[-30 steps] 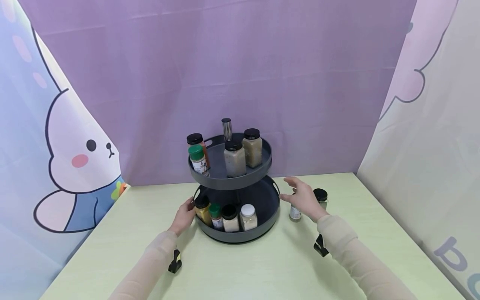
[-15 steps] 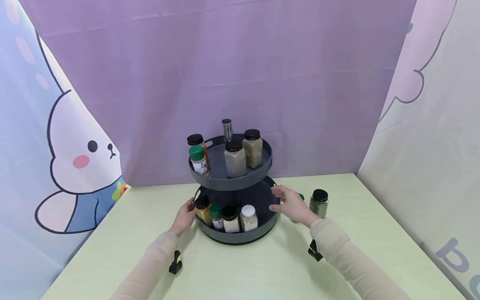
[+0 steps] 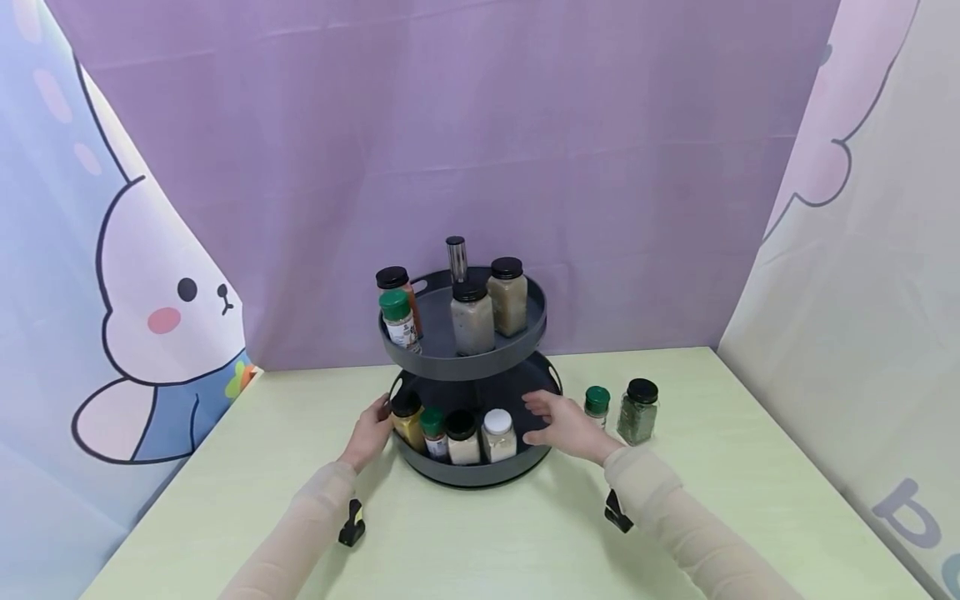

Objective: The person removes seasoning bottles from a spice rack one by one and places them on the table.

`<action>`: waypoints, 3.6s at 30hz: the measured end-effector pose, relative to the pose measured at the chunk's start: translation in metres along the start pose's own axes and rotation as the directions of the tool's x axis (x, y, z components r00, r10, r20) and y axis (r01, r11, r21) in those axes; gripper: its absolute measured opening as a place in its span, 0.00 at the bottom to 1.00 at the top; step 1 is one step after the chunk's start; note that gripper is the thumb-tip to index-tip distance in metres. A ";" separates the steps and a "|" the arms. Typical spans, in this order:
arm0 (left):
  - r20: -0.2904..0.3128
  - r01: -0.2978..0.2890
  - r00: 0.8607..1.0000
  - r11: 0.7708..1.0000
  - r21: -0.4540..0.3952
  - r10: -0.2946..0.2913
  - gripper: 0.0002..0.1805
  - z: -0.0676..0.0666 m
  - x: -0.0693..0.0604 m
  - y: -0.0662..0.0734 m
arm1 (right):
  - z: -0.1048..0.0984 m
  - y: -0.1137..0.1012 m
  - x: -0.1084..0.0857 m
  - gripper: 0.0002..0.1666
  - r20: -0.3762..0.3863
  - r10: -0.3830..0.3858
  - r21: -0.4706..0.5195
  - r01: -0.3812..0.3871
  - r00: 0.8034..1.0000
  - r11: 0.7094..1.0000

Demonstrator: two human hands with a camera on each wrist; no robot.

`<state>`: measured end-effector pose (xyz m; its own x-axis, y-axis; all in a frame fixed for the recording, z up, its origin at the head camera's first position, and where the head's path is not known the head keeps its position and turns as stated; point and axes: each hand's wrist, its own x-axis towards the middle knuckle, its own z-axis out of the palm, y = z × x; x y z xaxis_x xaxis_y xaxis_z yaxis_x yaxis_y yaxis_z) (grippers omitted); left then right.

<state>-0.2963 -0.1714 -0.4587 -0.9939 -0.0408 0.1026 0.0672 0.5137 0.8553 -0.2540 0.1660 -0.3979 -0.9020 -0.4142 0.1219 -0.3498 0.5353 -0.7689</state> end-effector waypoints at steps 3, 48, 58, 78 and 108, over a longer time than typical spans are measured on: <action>0.000 0.005 1.000 1.000 -0.002 -0.005 0.29 0.000 0.000 -0.001 | 0.005 -0.001 0.001 0.34 0.020 0.008 0.007 -0.008 1.000 1.000; -0.026 -0.016 1.000 1.000 0.003 0.016 0.28 0.001 0.003 -0.002 | 0.037 -0.005 0.026 0.37 0.172 -0.014 -0.050 0.023 0.985 0.998; -0.025 -0.038 0.999 0.999 -0.012 0.037 0.28 0.001 0.003 -0.002 | 0.036 -0.004 0.025 0.35 0.165 -0.005 -0.062 0.015 0.986 0.998; -0.021 -0.017 1.000 1.000 -0.014 0.017 0.28 0.002 0.002 -0.002 | 0.040 -0.001 0.022 0.32 0.035 -0.016 -0.090 0.019 0.999 0.996; -0.029 -0.044 0.999 0.999 0.008 0.045 0.28 0.000 0.002 -0.001 | 0.010 -0.016 0.017 0.33 -0.031 0.048 -0.028 -0.049 0.998 0.998</action>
<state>-0.2984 -0.1720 -0.4595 -0.9869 -0.0429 0.1554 0.1105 0.5222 0.8457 -0.2615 0.1434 -0.3897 -0.9251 -0.3652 0.1044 -0.3123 0.5752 -0.7560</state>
